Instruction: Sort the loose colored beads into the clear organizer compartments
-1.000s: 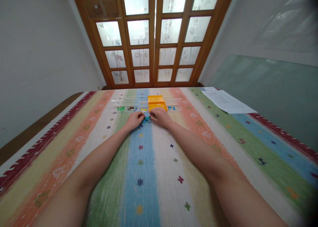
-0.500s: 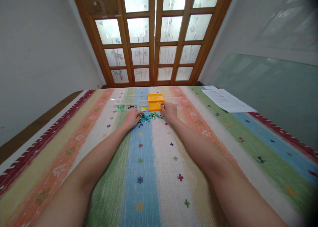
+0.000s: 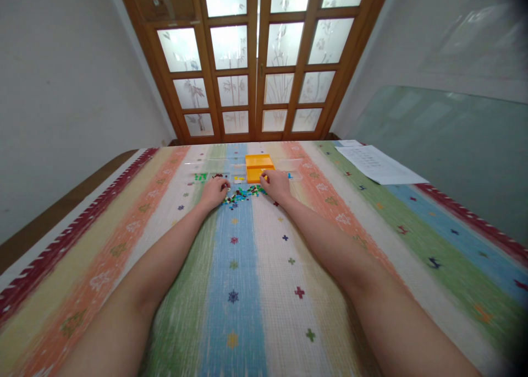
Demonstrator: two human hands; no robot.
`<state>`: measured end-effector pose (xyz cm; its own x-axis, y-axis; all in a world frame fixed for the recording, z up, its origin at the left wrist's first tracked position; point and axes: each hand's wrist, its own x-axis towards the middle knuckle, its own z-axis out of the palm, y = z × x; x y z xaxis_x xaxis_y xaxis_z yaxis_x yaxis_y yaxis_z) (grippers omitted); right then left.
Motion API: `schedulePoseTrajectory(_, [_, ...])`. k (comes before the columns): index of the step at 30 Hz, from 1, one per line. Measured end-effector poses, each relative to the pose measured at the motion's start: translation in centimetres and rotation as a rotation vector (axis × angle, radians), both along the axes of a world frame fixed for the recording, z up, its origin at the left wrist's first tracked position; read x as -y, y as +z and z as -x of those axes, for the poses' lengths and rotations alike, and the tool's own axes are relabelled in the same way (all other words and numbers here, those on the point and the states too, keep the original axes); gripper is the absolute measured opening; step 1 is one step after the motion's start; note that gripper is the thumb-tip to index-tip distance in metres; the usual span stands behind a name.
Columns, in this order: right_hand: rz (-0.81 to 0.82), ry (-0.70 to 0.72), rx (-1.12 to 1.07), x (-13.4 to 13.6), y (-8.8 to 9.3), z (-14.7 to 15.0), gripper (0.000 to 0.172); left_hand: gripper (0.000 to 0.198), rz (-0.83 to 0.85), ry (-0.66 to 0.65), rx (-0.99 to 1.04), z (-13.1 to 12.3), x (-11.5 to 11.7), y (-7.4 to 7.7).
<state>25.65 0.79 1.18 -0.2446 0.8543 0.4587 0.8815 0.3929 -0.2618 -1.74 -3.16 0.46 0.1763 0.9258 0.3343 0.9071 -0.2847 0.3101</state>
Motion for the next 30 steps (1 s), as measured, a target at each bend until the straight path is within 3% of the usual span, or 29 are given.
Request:
schedulePoseTrajectory(12, [-0.028,0.058,-0.030,-0.2,-0.3,0.0,0.022,0.010,-0.008,0.007,0.049,0.4,-0.2,-0.3])
schedulePoseTrajectory(18, [-0.069,0.252,-0.015,0.4,-0.2,0.3,0.018,0.011,-0.034,0.012,0.180,-0.8,0.0,-0.1])
schedulePoseTrajectory(23, [-0.173,0.448,0.059,1.8,0.4,1.3,0.019,0.009,-0.007,-0.056,0.335,-2.9,0.5,0.2])
schedulePoseTrajectory(30, [-0.252,0.521,0.194,2.4,0.7,2.1,0.017,0.007,-0.037,-0.151,0.384,-3.9,1.2,0.4])
